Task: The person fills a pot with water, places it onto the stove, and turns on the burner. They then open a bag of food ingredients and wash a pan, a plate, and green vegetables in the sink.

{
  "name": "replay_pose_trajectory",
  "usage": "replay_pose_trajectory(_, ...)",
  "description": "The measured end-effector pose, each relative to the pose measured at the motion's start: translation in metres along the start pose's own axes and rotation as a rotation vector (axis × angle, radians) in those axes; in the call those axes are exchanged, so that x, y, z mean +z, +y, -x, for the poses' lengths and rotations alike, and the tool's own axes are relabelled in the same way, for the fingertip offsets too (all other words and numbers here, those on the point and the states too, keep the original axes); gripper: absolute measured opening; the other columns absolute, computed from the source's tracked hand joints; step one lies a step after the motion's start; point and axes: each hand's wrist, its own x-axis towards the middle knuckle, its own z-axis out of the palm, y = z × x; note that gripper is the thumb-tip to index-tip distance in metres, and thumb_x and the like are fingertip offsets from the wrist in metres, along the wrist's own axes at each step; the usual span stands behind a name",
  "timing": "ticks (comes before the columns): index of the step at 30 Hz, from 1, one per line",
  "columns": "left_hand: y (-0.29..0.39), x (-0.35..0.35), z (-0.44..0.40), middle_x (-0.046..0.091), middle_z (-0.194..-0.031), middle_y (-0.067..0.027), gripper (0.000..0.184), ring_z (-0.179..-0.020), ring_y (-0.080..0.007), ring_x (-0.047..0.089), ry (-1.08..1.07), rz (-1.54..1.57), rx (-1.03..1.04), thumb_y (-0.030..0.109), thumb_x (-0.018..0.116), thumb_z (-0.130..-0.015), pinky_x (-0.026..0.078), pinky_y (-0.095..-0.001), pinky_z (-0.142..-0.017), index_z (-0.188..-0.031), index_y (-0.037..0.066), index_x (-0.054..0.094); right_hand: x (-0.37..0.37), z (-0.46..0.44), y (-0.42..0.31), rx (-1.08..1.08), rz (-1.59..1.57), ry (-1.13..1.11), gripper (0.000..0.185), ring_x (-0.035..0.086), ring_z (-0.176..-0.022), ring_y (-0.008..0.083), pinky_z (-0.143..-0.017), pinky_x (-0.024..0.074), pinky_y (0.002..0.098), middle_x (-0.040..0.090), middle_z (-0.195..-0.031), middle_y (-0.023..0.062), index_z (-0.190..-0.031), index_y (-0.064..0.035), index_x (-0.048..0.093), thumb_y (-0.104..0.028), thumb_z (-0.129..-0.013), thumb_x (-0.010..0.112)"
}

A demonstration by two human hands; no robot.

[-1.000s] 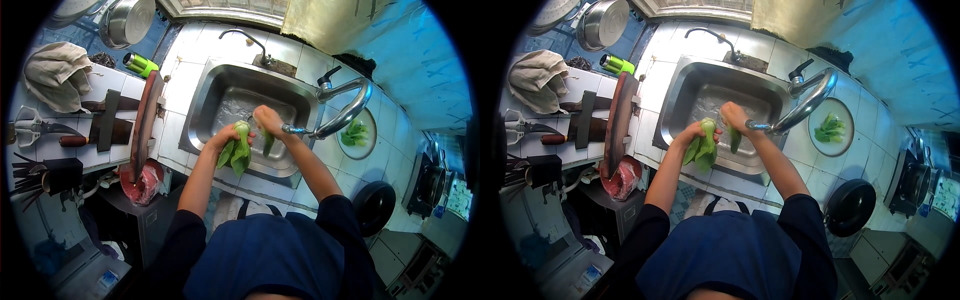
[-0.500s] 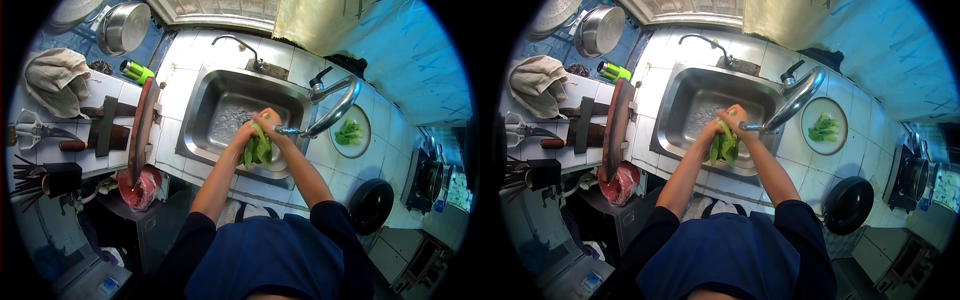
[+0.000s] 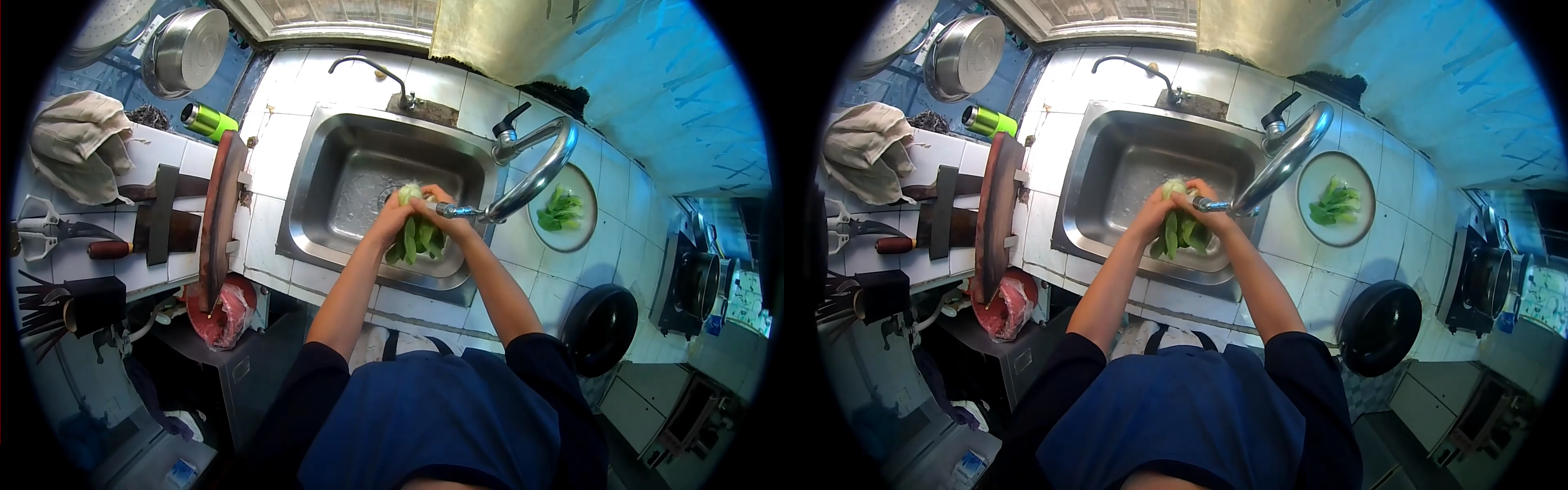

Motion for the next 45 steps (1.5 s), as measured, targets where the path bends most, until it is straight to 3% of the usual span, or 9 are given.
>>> replay_pose_trajectory(9,0.006,-0.003,0.01,0.059,-0.103,-0.0072,0.038,-0.09,-0.013,0.055,-0.039,-0.228,0.082,0.01,0.056,-0.082,0.045,-0.0256,-0.079,-0.119,0.001,0.048,-0.025,-0.004,-0.011,-0.201,0.219,-0.311,0.064,0.054,-0.097,0.0264,-0.082,0.0419,0.034,0.056,-0.101,0.0143,-0.112,-0.0046,0.05,-0.038,-0.063,0.074)
replay_pose_trajectory(16,0.005,0.01,0.007,0.057,-0.102,-0.0075,0.037,-0.093,-0.0127,0.053,0.102,-0.444,0.17,0.024,0.05,-0.087,0.042,-0.0265,-0.081,-0.115,0.0,0.048,-0.011,-0.002,-0.018,-0.219,0.385,-0.042,0.057,0.057,-0.089,0.026,-0.077,0.0434,0.0334,0.059,-0.093,0.0148,-0.111,-0.0044,0.05,-0.028,-0.063,0.073)
replay_pose_trajectory(18,0.003,0.011,0.008,0.055,-0.101,-0.0073,0.041,-0.092,-0.0126,0.052,0.148,-0.334,0.051,0.035,0.044,-0.089,0.042,-0.026,-0.08,-0.114,0.002,0.047,-0.007,-0.003,-0.013,-0.341,0.356,-0.089,0.051,0.059,-0.083,0.0261,-0.073,0.0451,0.033,0.06,-0.091,0.0136,-0.108,-0.0043,0.053,-0.026,-0.065,0.07)
replay_pose_trajectory(20,0.006,0.008,0.008,0.054,-0.101,-0.0073,0.044,-0.092,-0.0125,0.051,0.168,-0.278,-0.008,0.041,0.04,-0.09,0.042,-0.0258,-0.079,-0.113,0.004,0.047,-0.015,0.002,-0.02,-0.19,0.262,-0.154,0.048,0.058,-0.08,0.025,-0.072,0.0451,0.032,0.06,-0.09,0.0137,-0.107,-0.0034,0.054,-0.024,-0.066,0.068)
replay_pose_trajectory(22,0.016,-0.001,0.01,0.052,-0.105,-0.0074,0.048,-0.094,-0.0123,0.05,-0.122,-0.244,-0.164,0.044,0.039,-0.09,0.041,-0.0251,-0.08,-0.117,0.004,0.042,-0.019,0.009,-0.033,-0.039,0.169,-0.218,0.046,0.057,-0.078,0.0238,-0.071,0.0452,0.0309,0.059,-0.09,0.0137,-0.106,-0.0025,0.055,-0.022,-0.066,0.066)
replay_pose_trajectory(25,0.012,0.002,0.016,0.051,-0.107,-0.0052,0.046,-0.095,-0.011,0.049,-0.117,-0.266,-0.113,0.039,0.041,-0.091,0.041,-0.0241,-0.079,-0.121,0.005,0.039,-0.017,0.005,-0.03,-0.067,0.178,-0.196,0.047,0.057,-0.08,0.0244,-0.073,0.0445,0.0315,0.059,-0.091,0.0146,-0.108,-0.0022,0.054,-0.019,-0.066,0.064)
replay_pose_trajectory(27,0.004,-0.003,0.014,0.051,-0.107,-0.0041,0.045,-0.095,-0.0107,0.049,-0.196,-0.279,-0.067,0.038,0.042,-0.091,0.041,-0.0238,-0.079,-0.122,0.005,0.039,-0.016,-0.005,-0.017,-0.397,0.387,-0.187,0.045,0.057,-0.082,0.0254,-0.074,0.0442,0.0329,0.059,-0.091,0.0152,-0.107,-0.0017,0.054,-0.017,-0.066,0.062)
replay_pose_trajectory(37,0.014,-0.007,0.019,0.055,-0.096,-0.0008,0.034,-0.085,-0.0078,0.051,-0.19,-0.189,-0.165,0.033,0.047,-0.089,0.043,-0.0227,-0.074,-0.11,0.007,0.049,0.002,0.005,-0.03,-0.324,0.603,-0.075,0.029,0.054,-0.089,0.0362,-0.075,0.0443,0.0408,0.057,-0.092,0.0205,-0.093,-0.0061,0.056,-0.022,-0.069,0.056)
replay_pose_trajectory(45,0.019,-0.011,0.021,0.052,-0.089,-0.0004,0.035,-0.081,-0.0074,0.048,-0.199,-0.538,-0.184,0.037,0.051,-0.087,0.041,-0.023,-0.07,-0.105,0.007,0.047,-0.003,0.001,-0.035,-0.553,0.942,-0.101,0.012,0.057,-0.072,0.0365,-0.061,0.0451,0.0456,0.059,-0.074,0.0149,-0.077,-0.0066,0.054,-0.016,-0.069,0.053)
